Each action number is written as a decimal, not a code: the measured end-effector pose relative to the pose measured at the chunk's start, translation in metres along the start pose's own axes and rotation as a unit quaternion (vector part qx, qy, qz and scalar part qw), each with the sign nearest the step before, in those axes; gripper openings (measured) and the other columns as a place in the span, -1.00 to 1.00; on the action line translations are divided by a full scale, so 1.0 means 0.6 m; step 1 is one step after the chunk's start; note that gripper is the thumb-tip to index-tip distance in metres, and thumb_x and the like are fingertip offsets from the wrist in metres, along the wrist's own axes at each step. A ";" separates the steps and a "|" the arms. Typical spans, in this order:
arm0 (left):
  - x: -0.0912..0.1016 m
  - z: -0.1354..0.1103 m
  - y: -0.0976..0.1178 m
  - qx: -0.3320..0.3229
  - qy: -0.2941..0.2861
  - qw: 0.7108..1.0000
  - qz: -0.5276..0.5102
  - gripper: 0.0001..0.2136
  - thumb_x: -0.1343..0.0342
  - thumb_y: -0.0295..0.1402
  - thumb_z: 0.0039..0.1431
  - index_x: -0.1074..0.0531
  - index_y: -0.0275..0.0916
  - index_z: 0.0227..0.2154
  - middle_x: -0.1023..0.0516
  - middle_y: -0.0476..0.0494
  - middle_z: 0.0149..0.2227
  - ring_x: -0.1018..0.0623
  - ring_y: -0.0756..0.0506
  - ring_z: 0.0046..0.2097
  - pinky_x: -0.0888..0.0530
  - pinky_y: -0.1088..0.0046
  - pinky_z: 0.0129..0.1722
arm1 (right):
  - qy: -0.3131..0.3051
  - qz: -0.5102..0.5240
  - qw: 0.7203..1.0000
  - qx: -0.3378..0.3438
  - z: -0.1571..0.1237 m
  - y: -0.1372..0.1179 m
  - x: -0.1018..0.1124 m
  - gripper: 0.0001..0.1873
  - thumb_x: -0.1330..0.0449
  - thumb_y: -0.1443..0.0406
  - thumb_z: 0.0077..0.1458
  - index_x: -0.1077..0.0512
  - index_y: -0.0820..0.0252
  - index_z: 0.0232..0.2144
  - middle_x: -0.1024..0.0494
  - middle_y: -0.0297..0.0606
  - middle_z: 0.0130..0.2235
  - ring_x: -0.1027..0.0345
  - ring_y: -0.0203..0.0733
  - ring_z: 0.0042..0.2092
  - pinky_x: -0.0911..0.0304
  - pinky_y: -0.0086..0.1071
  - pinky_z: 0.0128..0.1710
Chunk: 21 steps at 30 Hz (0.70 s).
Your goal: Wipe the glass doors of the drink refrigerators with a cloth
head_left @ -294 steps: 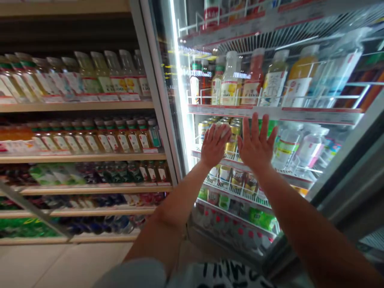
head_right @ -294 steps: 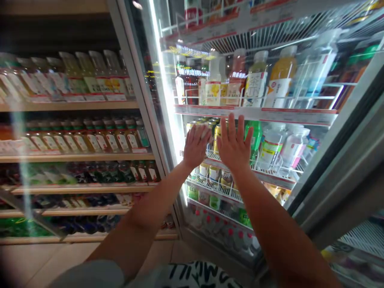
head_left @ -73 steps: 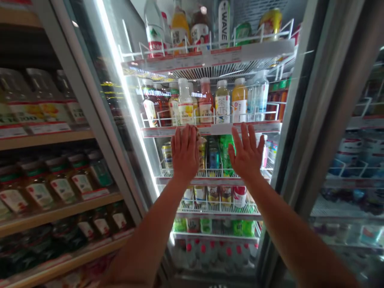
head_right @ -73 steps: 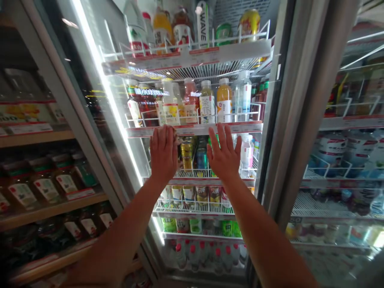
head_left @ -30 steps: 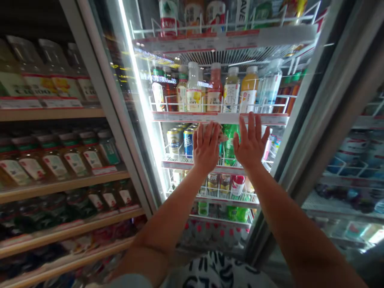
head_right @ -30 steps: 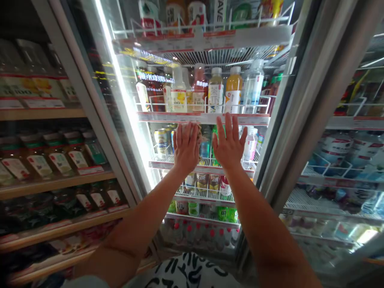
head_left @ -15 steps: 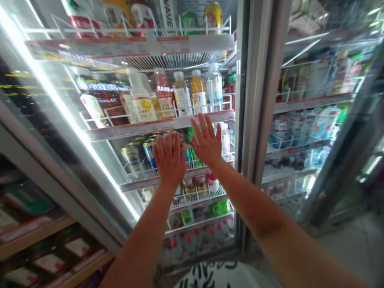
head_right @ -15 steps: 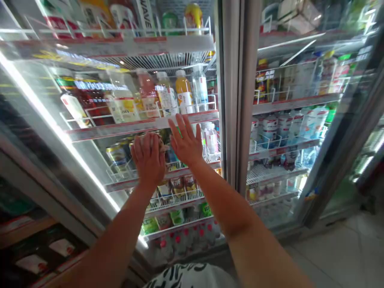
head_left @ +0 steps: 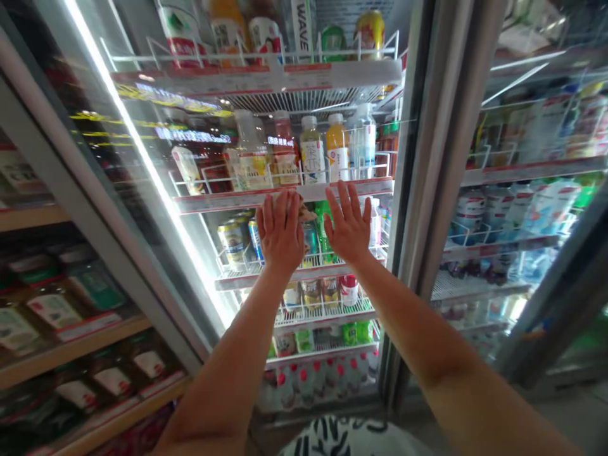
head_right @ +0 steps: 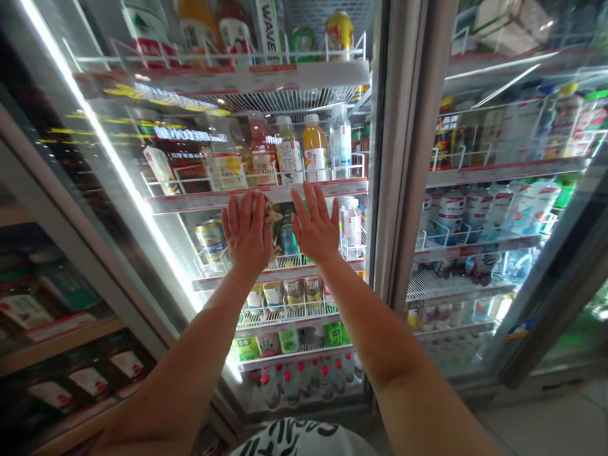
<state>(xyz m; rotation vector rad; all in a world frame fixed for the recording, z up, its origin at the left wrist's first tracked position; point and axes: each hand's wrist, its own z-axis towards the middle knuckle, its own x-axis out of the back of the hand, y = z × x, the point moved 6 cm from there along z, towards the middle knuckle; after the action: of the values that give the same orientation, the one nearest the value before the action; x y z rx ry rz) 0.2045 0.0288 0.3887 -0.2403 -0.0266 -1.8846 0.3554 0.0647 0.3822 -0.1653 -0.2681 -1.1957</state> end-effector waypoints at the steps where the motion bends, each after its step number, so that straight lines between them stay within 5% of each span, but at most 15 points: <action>1: 0.005 0.012 -0.008 0.015 0.007 1.000 0.002 -0.47 0.06 -0.36 0.45 -0.20 -0.24 0.44 -0.13 -0.17 0.46 0.06 -0.26 0.52 0.11 0.01 0.51 | -0.004 0.004 1.000 -0.001 0.000 0.000 0.000 -0.40 0.21 0.15 0.48 0.06 0.00 0.49 0.14 -0.28 0.51 0.31 -0.02 0.53 0.23 0.19 0.49; 5: 0.009 0.004 -0.010 0.056 0.019 0.998 0.010 -0.48 0.09 -0.35 0.48 -0.17 -0.24 0.45 -0.10 -0.18 0.47 0.09 -0.26 0.53 0.09 -0.03 0.50 | 0.014 0.015 1.000 0.000 0.000 0.001 0.001 -0.40 0.20 0.14 0.48 0.05 -0.01 0.48 0.09 -0.25 0.50 0.26 -0.03 0.53 0.22 0.19 0.49; 10: -0.016 -0.059 0.027 -0.027 -0.032 0.999 0.003 -0.49 0.04 -0.40 0.43 -0.27 -0.22 0.40 -0.23 -0.20 0.42 0.02 -0.27 0.52 0.00 -0.06 0.49 | 0.043 0.003 0.999 0.012 -0.003 0.001 0.001 -0.40 0.16 0.14 0.48 0.03 0.00 0.48 0.04 -0.24 0.49 0.24 -0.06 0.53 0.18 0.18 0.48; 16: 0.017 0.027 -0.019 0.050 0.015 0.999 0.014 -0.45 0.13 -0.39 0.46 -0.10 -0.26 0.47 -0.10 -0.16 0.48 0.07 -0.25 0.52 0.07 0.01 0.51 | 0.046 0.020 0.999 0.010 -0.004 0.004 -0.001 -0.42 0.16 0.15 0.48 0.00 0.00 0.47 0.02 -0.23 0.49 0.23 -0.05 0.52 0.21 0.18 0.48; 21: -0.005 0.009 0.019 0.023 -0.010 1.000 0.010 -0.48 0.15 -0.29 0.48 -0.19 -0.28 0.43 -0.11 -0.17 0.47 0.14 -0.27 0.53 0.11 -0.03 0.50 | 0.047 0.020 0.999 0.011 -0.005 0.004 0.000 -0.42 0.16 0.16 0.46 -0.04 0.02 0.46 0.00 -0.23 0.48 0.24 -0.07 0.53 0.22 0.15 0.48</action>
<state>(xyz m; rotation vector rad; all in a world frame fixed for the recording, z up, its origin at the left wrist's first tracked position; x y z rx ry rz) 0.2169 0.0290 0.3923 -0.2264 -0.0811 -1.8597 0.3578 0.0647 0.3795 -0.0940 -0.1954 -1.1573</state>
